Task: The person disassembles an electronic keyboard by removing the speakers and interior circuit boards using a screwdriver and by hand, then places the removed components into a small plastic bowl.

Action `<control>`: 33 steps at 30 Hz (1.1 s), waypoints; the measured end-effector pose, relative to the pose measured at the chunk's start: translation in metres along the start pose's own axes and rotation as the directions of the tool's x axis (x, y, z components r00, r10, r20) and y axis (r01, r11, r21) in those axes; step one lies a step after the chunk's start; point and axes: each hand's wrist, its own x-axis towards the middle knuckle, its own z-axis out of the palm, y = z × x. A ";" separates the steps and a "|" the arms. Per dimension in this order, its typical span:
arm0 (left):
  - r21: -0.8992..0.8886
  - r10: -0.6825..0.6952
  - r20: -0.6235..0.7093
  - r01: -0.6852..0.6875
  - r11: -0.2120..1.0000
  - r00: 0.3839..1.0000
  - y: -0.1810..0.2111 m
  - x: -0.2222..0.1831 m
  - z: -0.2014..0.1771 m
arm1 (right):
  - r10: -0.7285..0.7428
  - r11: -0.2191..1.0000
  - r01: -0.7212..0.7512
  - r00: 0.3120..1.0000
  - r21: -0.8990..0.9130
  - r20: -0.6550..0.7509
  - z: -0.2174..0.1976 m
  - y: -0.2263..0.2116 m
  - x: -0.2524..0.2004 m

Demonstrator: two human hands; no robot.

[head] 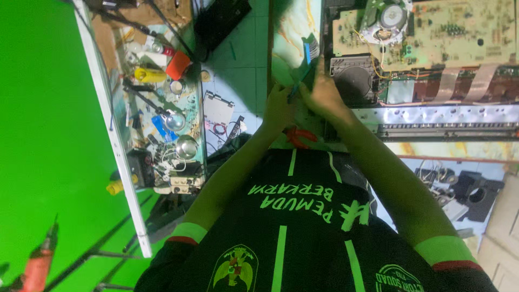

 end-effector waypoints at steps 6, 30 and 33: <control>-0.053 0.025 -0.009 -0.025 0.998 1.000 -0.003 0.005 0.002 | 0.084 0.996 -0.085 0.996 -0.009 -0.021 0.006 -0.006 -0.002; -0.600 0.168 0.219 -0.003 0.800 0.961 0.115 -0.030 -0.064 | -0.119 0.898 0.321 0.834 0.299 -0.539 -0.101 -0.038 -0.192; -0.583 0.231 0.291 -0.019 0.812 0.928 0.146 -0.038 -0.072 | 0.028 0.876 0.211 0.876 0.434 -0.482 -0.113 -0.033 -0.219</control>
